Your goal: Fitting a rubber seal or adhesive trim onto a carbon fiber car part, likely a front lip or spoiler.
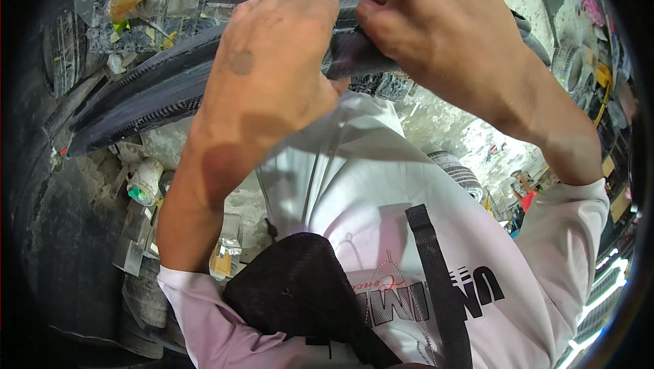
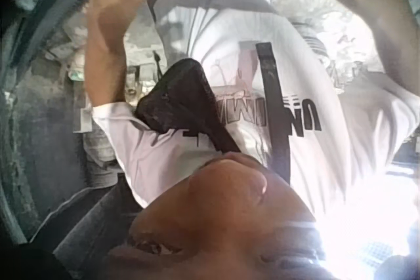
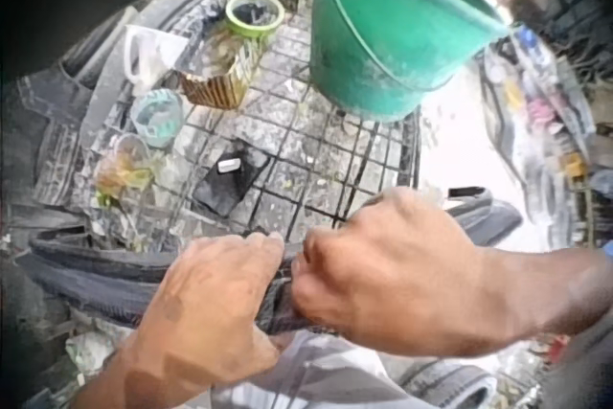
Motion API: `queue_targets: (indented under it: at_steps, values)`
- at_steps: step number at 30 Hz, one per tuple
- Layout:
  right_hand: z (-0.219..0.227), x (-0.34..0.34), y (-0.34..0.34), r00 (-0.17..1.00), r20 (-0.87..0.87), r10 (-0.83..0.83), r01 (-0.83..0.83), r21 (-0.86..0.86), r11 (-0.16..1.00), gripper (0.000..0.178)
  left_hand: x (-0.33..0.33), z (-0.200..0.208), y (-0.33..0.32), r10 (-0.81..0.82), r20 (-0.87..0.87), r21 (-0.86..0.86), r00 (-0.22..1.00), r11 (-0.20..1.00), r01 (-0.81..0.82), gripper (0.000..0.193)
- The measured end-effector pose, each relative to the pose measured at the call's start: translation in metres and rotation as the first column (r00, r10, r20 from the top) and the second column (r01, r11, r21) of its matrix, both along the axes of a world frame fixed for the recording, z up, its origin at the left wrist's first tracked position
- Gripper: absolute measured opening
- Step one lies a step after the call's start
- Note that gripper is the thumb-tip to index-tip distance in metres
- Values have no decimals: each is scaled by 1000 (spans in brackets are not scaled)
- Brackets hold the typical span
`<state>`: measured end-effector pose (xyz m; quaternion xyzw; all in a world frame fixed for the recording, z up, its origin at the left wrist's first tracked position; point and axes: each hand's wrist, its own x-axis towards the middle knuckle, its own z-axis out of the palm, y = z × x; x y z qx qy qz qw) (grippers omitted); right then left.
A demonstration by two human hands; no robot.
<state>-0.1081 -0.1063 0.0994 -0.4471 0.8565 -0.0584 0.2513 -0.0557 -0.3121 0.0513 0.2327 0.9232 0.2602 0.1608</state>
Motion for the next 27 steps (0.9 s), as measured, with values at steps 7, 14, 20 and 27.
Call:
queue_targets:
  at_steps: [7, 14, 20, 27]
  values:
    - [0, 10, -12, 988, -151, 23, -25, -10, 1000, 10, 3, -4, -1, -30, -44, 39, 999, 999, 32, 55]
    - [-9, 1, -6, 995, -97, -4, -1, -52, 999, 11, -1, -1, 0, -27, 33, 19, 999, 999, 26, 67]
    - [-6, -2, -6, 997, -80, -13, 9, -47, 999, 15, -1, -1, 1, -17, 53, -14, 998, 1000, 18, 68]
    - [-11, -8, -1, 998, -56, -8, 2, -98, 995, 17, -2, -1, 1, -32, 65, -36, 997, 999, 35, 71]
